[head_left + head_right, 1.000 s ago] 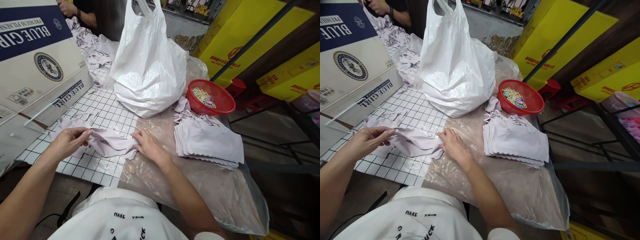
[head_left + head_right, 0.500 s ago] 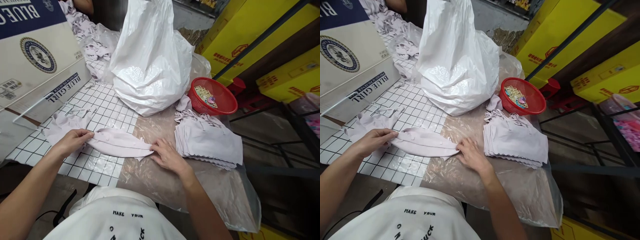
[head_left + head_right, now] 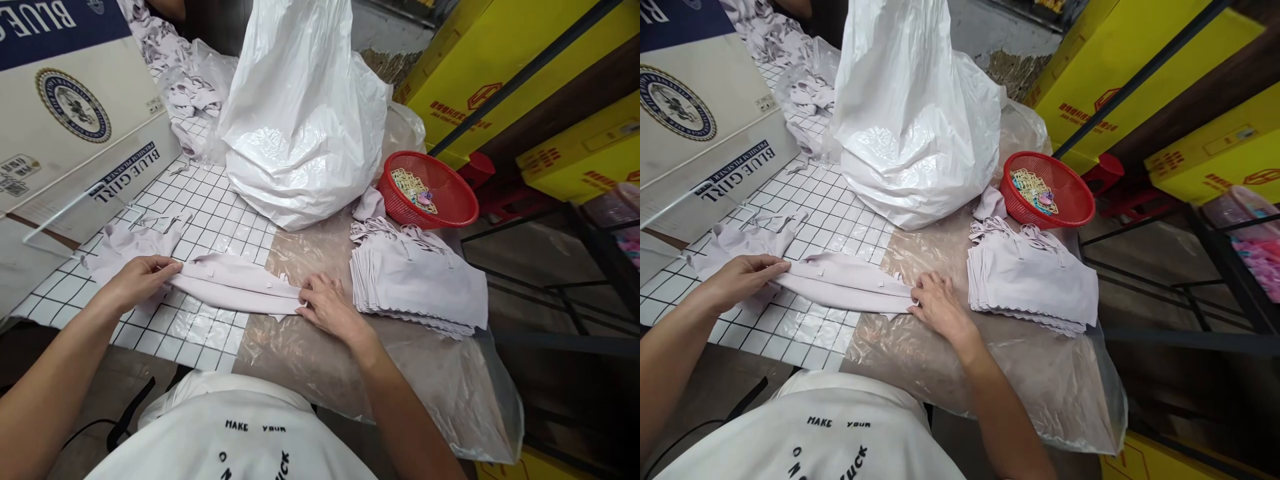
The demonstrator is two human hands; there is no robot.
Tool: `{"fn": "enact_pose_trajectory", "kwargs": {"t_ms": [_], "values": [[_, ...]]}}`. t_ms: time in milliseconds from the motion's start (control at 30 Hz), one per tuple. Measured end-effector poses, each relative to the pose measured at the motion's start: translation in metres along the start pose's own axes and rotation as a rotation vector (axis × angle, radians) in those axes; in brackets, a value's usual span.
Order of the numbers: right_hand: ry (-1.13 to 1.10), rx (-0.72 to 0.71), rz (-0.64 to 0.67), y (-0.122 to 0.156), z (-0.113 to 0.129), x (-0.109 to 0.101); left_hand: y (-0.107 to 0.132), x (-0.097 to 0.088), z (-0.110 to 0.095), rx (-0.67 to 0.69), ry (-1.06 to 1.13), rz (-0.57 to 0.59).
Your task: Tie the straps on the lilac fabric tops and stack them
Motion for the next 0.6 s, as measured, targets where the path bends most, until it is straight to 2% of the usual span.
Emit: {"fn": "enact_pose_trajectory", "kwargs": {"t_ms": [67, 233, 400, 600], "values": [[0.024, 0.03, -0.028, 0.001, -0.003, 0.003, 0.0, 0.001, 0.0, -0.056, -0.058, 0.047], [0.012, 0.067, -0.1, -0.002, -0.006, 0.007, 0.0, 0.004, -0.007, -0.14, -0.18, 0.055], [0.006, 0.068, -0.19, -0.004, -0.011, 0.011, -0.002, 0.012, -0.007, -0.123, -0.209, 0.121], [-0.052, 0.011, -0.211, 0.0, -0.02, 0.023, -0.003, 0.012, -0.003, -0.1, -0.223, 0.148]]}}
Point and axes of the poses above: each hand's wrist, its own y-axis away from the middle knuckle, its own x-axis out of the palm, z = x × y, the point moved 4 cm from there along -y, towards the middle knuckle, and after that the axes turned 6 degrees about z, right-handed, at the moved point
